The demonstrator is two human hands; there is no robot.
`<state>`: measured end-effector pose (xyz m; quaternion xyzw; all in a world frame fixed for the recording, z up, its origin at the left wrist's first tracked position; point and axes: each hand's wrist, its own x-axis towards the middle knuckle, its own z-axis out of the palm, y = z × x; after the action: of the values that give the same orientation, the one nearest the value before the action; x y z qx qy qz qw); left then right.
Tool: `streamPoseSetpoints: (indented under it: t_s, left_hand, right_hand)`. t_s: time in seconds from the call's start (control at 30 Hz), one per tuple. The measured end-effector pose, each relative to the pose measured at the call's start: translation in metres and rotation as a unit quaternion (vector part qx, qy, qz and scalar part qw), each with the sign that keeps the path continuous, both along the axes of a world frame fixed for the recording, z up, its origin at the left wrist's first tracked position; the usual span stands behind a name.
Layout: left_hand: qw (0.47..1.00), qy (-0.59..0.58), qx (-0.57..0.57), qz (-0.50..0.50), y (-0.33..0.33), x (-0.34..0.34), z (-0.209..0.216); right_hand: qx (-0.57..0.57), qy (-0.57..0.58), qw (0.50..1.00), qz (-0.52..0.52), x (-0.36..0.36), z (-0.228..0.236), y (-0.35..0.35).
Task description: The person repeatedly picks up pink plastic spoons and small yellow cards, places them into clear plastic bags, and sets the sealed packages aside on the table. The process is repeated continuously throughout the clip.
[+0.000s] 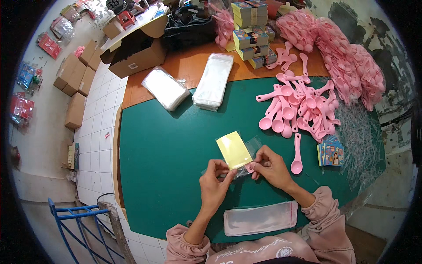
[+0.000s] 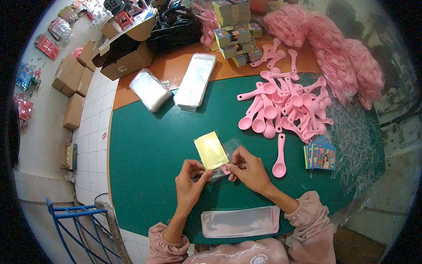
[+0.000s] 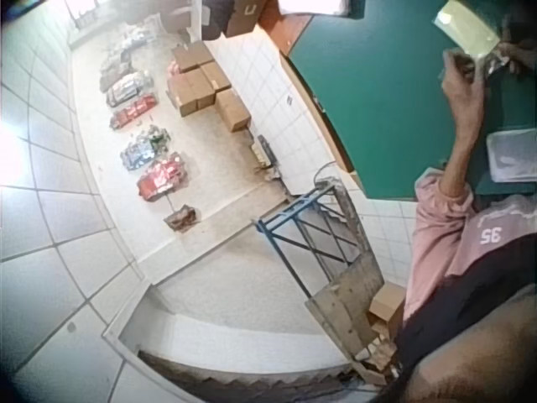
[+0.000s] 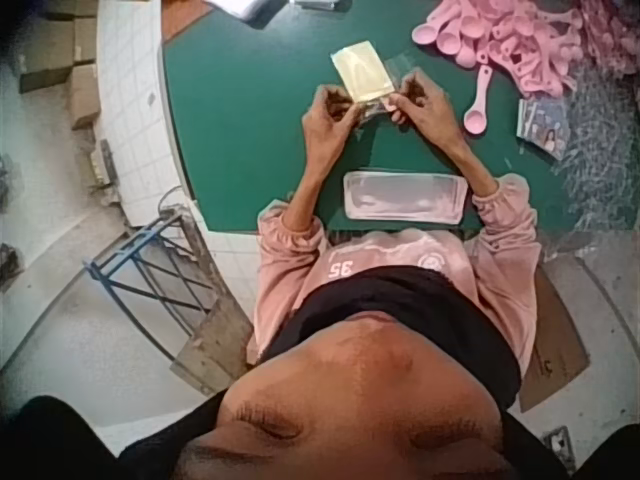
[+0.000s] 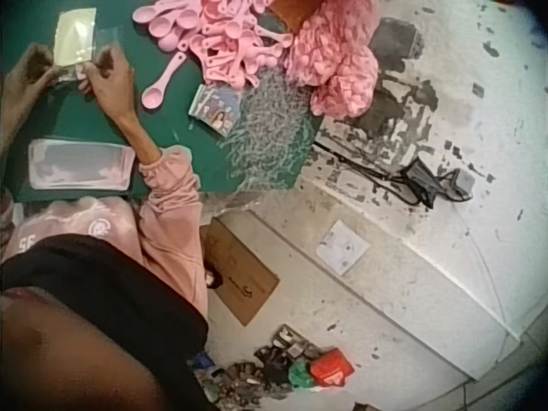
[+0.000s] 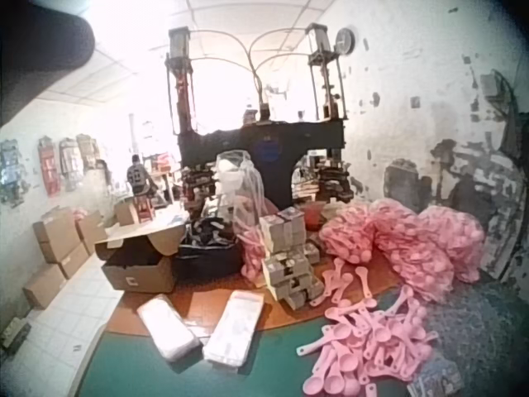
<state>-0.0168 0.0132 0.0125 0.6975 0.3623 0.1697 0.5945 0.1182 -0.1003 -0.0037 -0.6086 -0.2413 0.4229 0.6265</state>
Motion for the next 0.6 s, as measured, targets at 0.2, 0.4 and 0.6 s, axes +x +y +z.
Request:
streamPoseSetpoints:
  t_s: [0.2, 0.4, 0.6]
  left_hand:
    - [0.994, -0.065, -0.093, 0.010, -0.002, -0.003, -0.017]
    - [0.989, -0.076, -0.125, -0.003, -0.003, -0.002, -0.014]
    - [0.993, -0.051, -0.106, -0.013, -0.002, -0.006, -0.009]
  right_hand:
    - [-0.002, 0.005, 1.000, 0.015, 0.000, 0.001, -0.001]
    - [-0.020, 0.009, 1.000, 0.005, -0.002, 0.006, 0.002]
    - [-0.025, -0.019, 1.000, -0.003, -0.004, 0.003, 0.002]
